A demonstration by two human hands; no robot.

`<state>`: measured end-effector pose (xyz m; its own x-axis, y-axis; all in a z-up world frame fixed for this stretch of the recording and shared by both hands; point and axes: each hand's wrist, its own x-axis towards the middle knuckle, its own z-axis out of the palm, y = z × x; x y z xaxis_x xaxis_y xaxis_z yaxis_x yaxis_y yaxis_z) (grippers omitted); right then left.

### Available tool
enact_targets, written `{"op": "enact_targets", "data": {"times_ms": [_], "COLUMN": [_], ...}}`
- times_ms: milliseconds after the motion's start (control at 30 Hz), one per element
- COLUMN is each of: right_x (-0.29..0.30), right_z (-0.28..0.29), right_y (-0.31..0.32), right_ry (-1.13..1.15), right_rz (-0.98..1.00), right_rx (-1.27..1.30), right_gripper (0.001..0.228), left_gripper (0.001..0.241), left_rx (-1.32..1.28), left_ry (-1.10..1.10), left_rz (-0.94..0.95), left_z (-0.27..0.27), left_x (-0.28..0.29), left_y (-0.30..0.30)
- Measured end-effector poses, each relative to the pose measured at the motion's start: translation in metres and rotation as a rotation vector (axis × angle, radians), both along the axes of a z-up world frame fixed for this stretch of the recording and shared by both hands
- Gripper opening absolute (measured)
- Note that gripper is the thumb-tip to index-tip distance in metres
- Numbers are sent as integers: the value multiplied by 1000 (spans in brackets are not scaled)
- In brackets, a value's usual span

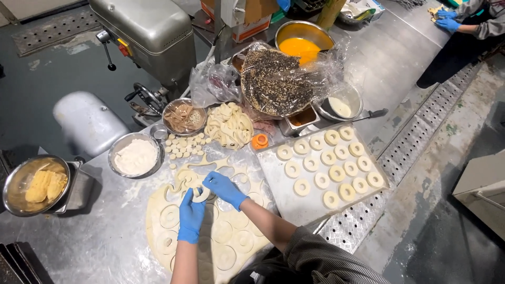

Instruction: Cutting donut shapes from dough and placing them on a baking tray.

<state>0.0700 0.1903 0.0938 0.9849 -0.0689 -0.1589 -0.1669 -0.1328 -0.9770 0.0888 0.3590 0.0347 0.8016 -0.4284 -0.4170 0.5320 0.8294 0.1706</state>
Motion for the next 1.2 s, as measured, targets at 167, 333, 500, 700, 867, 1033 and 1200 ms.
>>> {"op": "enact_targets", "data": {"times_ms": [167,333,500,700,867,1033,1200], "right_x": [-36,-59,-50,-114,-211,-283,-304], "right_z": [61,88,18,-79,-34,-87,-131], "right_y": [14,20,-13,-108,-164,-248,-290], "right_ry": [-242,-417,-258,191,289,379,162], "right_rz": [93,122,-146,-216,-514,-879,-873], "right_rx": [-499,-634,-413,360,758,234,72], "right_gripper": [35,31,61,68,51,48,43], "left_gripper": [31,37,42,45,46,39,33], "left_rx": [242,173,464,496,824,988,978], "left_ry": [-78,-9,76,-271,-776,-792,-646], "left_rz": [-12,-37,42,-298,-648,-527,-501], "left_z": [-40,-91,-35,-11,24,-43,-62], "left_x": [-10,-11,-28,-82,-137,-144,-137], "left_y": [-9,3,-3,-110,-196,-234,-232]}}
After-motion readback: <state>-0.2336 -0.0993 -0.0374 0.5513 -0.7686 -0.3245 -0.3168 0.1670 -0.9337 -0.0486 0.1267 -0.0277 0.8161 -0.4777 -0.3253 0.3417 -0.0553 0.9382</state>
